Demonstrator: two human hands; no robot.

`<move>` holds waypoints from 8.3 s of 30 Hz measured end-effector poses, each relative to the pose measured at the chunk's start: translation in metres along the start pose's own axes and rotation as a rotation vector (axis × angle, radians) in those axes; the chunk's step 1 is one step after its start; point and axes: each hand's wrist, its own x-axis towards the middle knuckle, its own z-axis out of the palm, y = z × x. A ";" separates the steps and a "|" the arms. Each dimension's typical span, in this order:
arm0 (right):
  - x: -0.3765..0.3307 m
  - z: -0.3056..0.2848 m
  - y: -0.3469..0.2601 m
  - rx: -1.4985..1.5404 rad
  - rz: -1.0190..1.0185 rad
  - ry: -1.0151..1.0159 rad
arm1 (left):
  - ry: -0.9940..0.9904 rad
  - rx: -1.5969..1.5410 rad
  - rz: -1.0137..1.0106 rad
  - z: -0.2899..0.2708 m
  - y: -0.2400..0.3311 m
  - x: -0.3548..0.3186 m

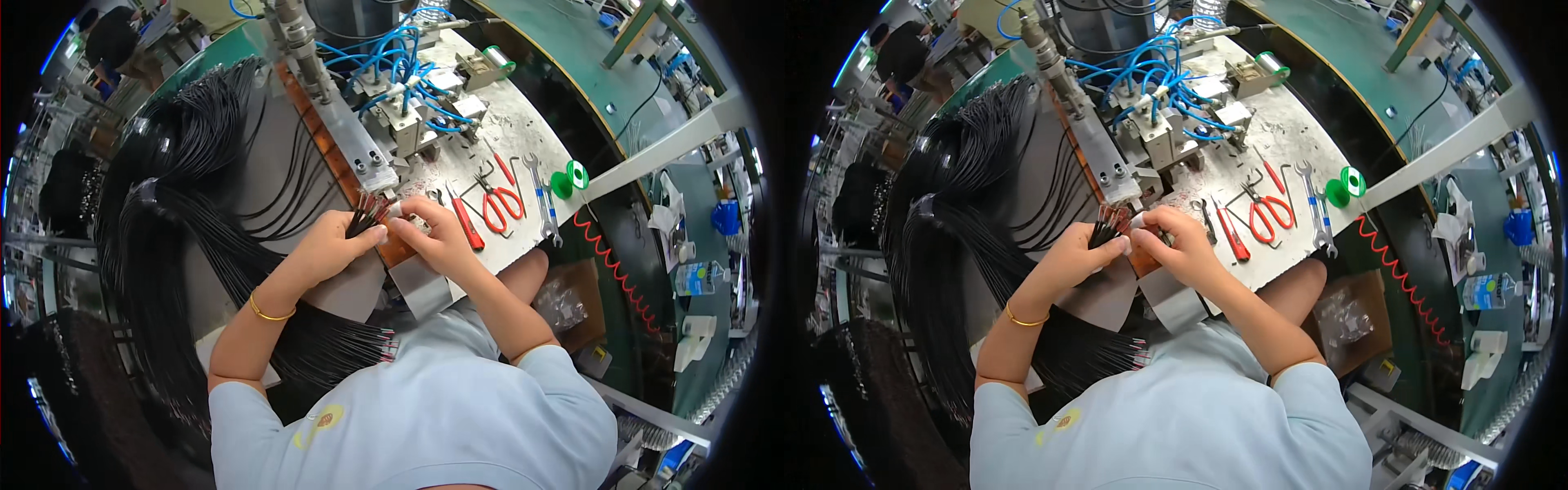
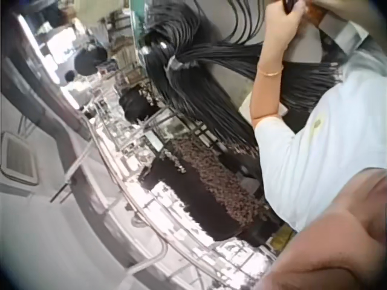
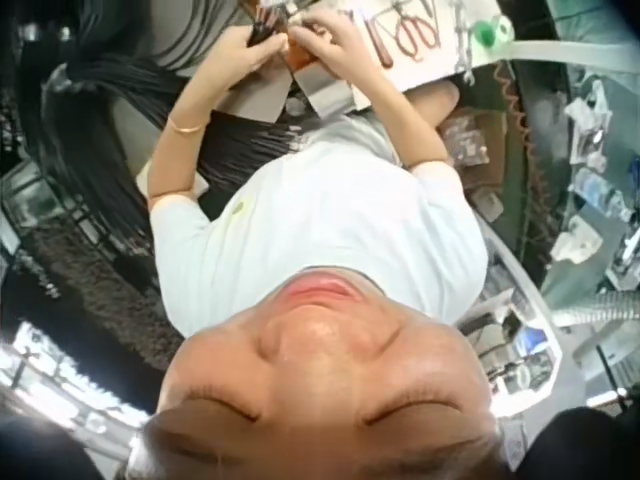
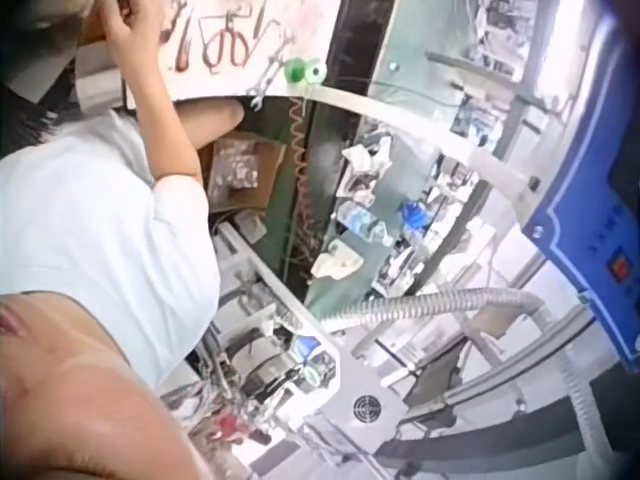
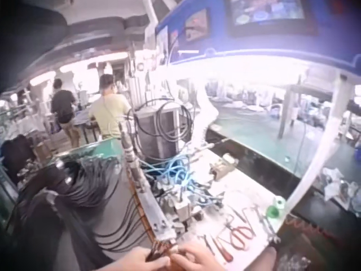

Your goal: The person attaches connectors onto wire ends by hand and positions them into a machine fixture, periodically rearranging bundles of cables on the workbench.

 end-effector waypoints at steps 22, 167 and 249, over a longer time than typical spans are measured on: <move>0.000 -0.010 0.000 -0.309 -0.242 0.048 | 0.007 -0.075 0.072 0.005 0.002 0.002; -0.001 -0.011 -0.005 -0.319 -0.187 -0.061 | -0.016 0.064 0.112 -0.002 -0.003 0.005; -0.003 -0.015 0.003 -0.511 -0.395 -0.009 | -0.091 -0.244 0.020 0.005 0.011 0.000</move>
